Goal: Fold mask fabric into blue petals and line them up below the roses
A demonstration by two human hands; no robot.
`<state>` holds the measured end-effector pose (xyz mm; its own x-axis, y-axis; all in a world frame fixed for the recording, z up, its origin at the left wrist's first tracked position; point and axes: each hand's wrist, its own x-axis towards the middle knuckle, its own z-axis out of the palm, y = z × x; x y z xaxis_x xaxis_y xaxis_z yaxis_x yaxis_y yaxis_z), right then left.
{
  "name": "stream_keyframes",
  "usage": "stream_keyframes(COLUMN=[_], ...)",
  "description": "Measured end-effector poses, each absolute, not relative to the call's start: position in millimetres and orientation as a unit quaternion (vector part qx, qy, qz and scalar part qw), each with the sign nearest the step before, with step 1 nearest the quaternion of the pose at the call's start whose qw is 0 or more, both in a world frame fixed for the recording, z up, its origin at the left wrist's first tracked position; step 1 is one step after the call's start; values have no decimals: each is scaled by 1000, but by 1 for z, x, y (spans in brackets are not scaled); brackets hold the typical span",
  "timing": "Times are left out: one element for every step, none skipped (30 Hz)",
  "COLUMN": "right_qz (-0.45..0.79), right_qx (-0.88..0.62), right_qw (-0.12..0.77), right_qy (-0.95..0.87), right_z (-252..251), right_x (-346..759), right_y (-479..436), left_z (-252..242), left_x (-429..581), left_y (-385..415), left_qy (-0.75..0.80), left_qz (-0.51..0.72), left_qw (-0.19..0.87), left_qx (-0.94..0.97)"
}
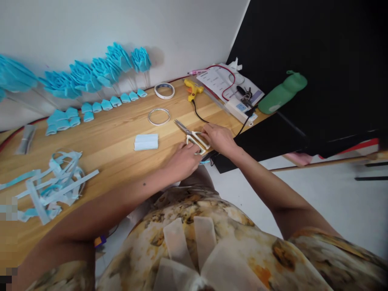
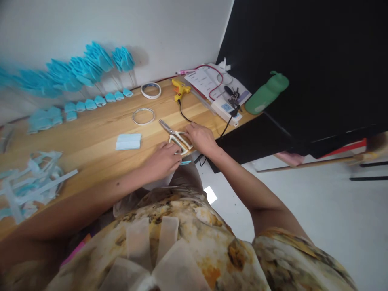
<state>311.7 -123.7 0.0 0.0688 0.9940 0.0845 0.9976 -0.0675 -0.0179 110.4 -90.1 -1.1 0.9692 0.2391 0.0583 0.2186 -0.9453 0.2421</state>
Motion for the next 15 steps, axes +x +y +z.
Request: stream_keyframes(right_qz=[-28,-30,-31,-32,-32,-32,-33,-36,-41,-46,-49,-51,-52,-50,-48], right_qx=[-728,-727,-727,-730,-734,-736,-737,-736,-735,-734,-735,-737,-740,-743,-746], right_qw=[38,38,37,34,30,24,16,9,3,-2,-4,-4,-3,-1,0], right_qy=[-684,-685,-685,-682,-678,-676,-675,-676,-677,-678,-677,-674,-671,-667,-664], right_z=[-1,-1,-2,-1,-1,0,0,0,0,0,0,0,-1,-1,-1], right_x=[311,311,311,312,313,313,314,313,312,311,310,308,307,307,307], right_y=[-124,-123,-122,-121,-120,-118,-116,-115,-113,-112,-111,-110,-108,-106,-103], left_z=[-2,-3,-5,-6,-8,-9,-10,-11,-11,-11,-11,-9,-7,-5,-1], left_x=[106,101,95,89,82,76,70,65,61,58,56,53,51,48,45], left_y=[-87,-84,-80,-76,-72,-69,-66,-63,-61,-59,-58,-57,-56,-56,-55], left_qy=[107,100,93,84,73,58,46,36,29,25,26,30,38,50,65], left_qz=[52,61,70,80,89,97,105,111,118,125,133,144,159,177,197], left_qw=[121,125,132,141,155,171,189,207,225,243,263,283,303,323,343], left_qx=[986,985,984,983,981,979,975,971,967,962,955,948,939,928,916])
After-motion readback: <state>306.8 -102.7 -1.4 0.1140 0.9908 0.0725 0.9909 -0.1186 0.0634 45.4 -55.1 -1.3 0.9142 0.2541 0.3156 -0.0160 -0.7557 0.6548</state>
